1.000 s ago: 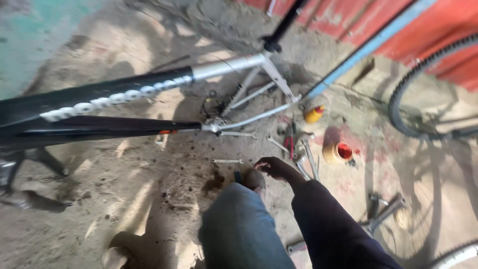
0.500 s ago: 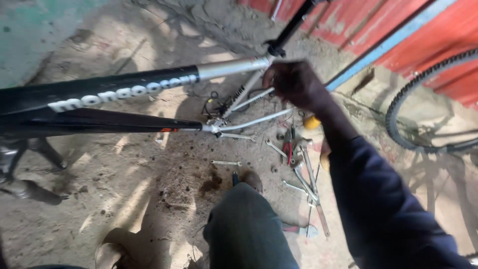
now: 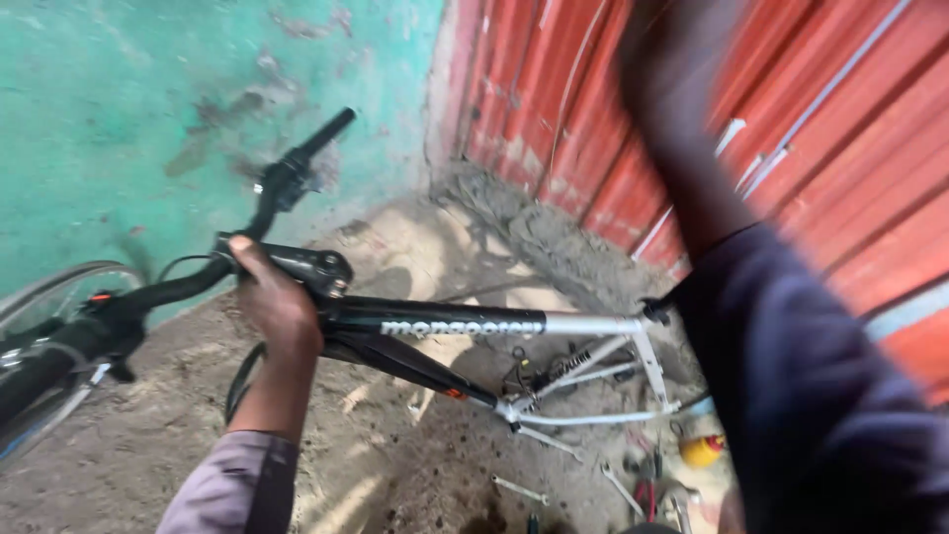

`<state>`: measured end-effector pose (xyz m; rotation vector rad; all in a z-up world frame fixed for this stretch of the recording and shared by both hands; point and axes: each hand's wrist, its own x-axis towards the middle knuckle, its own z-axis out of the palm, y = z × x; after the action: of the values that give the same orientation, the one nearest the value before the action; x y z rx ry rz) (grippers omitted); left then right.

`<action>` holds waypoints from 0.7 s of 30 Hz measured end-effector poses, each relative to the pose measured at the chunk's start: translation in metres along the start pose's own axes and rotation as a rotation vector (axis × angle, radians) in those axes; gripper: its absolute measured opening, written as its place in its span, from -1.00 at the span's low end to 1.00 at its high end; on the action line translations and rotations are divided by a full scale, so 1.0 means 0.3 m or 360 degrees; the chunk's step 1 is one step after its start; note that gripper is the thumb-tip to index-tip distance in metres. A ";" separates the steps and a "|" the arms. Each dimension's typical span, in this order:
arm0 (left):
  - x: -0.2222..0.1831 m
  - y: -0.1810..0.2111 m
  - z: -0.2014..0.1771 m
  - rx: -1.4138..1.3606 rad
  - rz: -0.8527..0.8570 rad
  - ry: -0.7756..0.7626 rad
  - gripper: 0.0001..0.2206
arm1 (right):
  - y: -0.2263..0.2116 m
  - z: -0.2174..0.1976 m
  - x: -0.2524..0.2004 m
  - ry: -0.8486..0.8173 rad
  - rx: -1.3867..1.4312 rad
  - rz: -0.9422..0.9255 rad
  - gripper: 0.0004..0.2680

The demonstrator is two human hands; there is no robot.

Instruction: Tightening handlebar bolts with an Allen key and applying lubricant to the bicycle cables.

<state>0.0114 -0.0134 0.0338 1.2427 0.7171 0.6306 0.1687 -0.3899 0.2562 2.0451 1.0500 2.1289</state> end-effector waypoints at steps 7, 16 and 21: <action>-0.018 0.026 -0.025 0.0161 0.0046 0.0003 -0.26 | -0.413 0.054 -0.694 -0.1023 0.1330 0.1106 -0.60; -0.071 0.072 -0.040 0.0151 0.0280 -0.0061 -0.26 | -0.852 -0.287 -0.505 -0.1346 0.0937 0.2046 -0.85; -0.077 0.087 -0.098 0.0307 0.0421 -0.0208 -0.22 | -1.089 -0.277 -0.464 -0.1635 0.0691 0.0702 -0.49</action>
<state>-0.0272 -0.0076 0.0578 1.5590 0.5171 0.6998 -0.0256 -0.2356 -0.0111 3.1691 0.9395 0.6011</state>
